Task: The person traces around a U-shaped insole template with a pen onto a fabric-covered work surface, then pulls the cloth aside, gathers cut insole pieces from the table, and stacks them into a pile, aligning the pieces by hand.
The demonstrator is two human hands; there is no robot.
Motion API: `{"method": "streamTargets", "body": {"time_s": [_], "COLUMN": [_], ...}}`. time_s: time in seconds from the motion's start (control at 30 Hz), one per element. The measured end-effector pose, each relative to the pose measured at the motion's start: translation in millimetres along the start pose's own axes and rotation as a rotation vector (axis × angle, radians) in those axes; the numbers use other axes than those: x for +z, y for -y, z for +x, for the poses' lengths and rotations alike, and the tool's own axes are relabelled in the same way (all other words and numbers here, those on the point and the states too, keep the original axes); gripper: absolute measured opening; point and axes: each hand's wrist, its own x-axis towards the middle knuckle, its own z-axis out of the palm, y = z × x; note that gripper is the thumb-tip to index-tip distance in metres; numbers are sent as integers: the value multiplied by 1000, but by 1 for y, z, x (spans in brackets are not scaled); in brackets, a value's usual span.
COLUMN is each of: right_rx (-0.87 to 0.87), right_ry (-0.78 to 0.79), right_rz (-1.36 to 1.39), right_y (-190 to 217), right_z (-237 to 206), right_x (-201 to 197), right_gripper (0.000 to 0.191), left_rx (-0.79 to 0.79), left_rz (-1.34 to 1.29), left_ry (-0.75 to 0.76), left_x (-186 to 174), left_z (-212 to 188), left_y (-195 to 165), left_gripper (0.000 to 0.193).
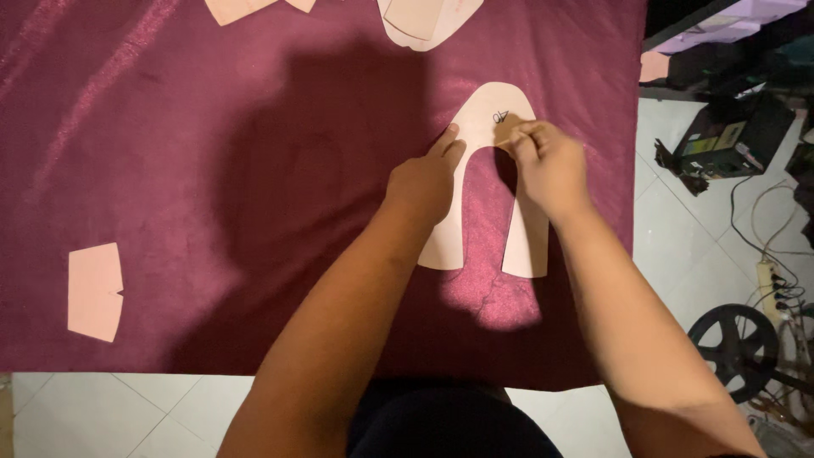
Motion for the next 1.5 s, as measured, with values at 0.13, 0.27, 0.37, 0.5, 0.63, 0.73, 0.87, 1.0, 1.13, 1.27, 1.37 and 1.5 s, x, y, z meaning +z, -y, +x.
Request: {"method": "streamTargets", "body": {"time_s": [0.13, 0.27, 0.37, 0.5, 0.63, 0.73, 0.87, 1.0, 1.13, 1.27, 1.37, 1.5], "right_rx": [12, 70, -9, 9, -107, -173, 11, -58, -155, -204, -70, 16], "right_ry": [117, 24, 86, 92, -98, -23, 41, 44, 214, 304, 341, 190], "right_rz": [239, 151, 72, 95, -135, -79, 125, 51, -67, -72, 53, 180], "right_y": [3, 6, 11, 9, 4, 3, 5, 11, 17, 12, 6, 3], "right_z": [9, 3, -4, -2, -2, -10, -9, -10, -40, -67, -54, -14], "right_x": [3, -1, 5, 6, 7, 13, 11, 7, 8, 2, 4, 11], "right_gripper": [13, 14, 15, 16, 16, 15, 17, 16, 17, 14, 16, 16], "left_rx": [-19, -21, -1, -19, -19, -8, -5, -19, 10, 28, 8, 48], "left_rz": [-5, 4, -22, -9, 0, -22, -16, -49, -55, -85, -80, -47], "left_ry": [36, 64, 48, 76, 78, 62, 55, 69, 32, 15, 54, 10], "left_x": [-3, -8, -8, -8, -5, -5, -4, -3, 1, 5, 8, 10], "left_z": [0, -2, -3, 0, 1, 1, 1, 0, 0, 5, 8, 6], "left_y": [-2, -2, -2, -4, -4, -3, -3, -2, -1, -2, -1, 1], "left_gripper": [76, 79, 77, 79, 81, 77, 78, 80, 78, 79, 80, 77]}}
